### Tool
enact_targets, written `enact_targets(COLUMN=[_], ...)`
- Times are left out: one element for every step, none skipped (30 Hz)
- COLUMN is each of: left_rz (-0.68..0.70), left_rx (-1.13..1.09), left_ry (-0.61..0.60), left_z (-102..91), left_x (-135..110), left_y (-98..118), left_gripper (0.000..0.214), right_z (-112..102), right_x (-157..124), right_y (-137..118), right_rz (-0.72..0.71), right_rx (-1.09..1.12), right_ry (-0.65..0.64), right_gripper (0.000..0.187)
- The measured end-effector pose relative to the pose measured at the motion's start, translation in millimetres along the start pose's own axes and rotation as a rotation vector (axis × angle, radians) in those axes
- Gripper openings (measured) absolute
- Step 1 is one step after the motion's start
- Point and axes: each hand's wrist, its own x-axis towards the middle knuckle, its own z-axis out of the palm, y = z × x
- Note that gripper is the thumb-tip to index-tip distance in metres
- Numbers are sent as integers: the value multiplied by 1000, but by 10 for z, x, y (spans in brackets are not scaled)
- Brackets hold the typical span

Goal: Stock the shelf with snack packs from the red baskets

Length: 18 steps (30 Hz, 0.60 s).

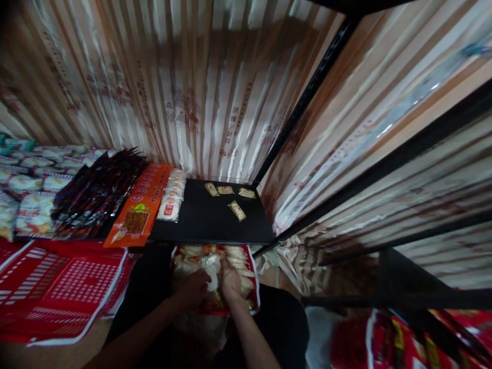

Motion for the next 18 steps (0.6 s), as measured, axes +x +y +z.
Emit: enact_targets(left_rz=[-19,-43,-71,-98,-119,-135,-144,-147,-149,-150,-152,-157,-165,-176,-185,-190,-193,-192], left_rx=[-4,-5,-8,-11,-13,-16,-19,-23,-26,-30,-33,-37,-40,-42,-44,-43,-42,-41], left_ry=[-5,-3,0,4,11,17,22,24,23,19,12,5,3,3,6,10,15,24], left_z=[56,99,129,151,167,179,188,198,207,217,228,239,248,255,259,258,253,243], left_x=[-4,-8,-13,-17,-22,-27,-32,-36,-40,-43,-46,-49,-51,-52,-53,-54,-56,-58], left_y=[-8,-18,-30,-42,-53,-60,-64,-63,-59,-52,-44,-34,-23,-11,3,20,40,64], left_gripper=[31,32,33,34,36,37,38,39,40,42,44,48,53,57,60,62,63,63], right_z=[-8,-9,-1,16,43,77,115,153,188,216,234,239,232,212,181,139,91,38], right_x=[-23,-45,-64,-82,-97,-109,-118,-124,-126,-125,-121,-115,-108,-100,-93,-88,-83,-81], right_y=[-4,-9,-12,-13,-13,-11,-10,-8,-7,-5,-3,0,4,9,12,12,9,-1], right_rz=[9,20,27,26,23,22,29,43,62,79,85,77,63,48,38,42,60,86], right_rx=[8,15,23,31,34,35,35,37,44,54,70,93,121,152,186,228,280,346], right_ry=[-15,-18,-12,3,23,40,48,46,39,35,34,33,33,34,34,30,23,13], right_gripper=[33,29,27,27,27,29,33,39,44,46,46,46,46,46,45,45,45,46])
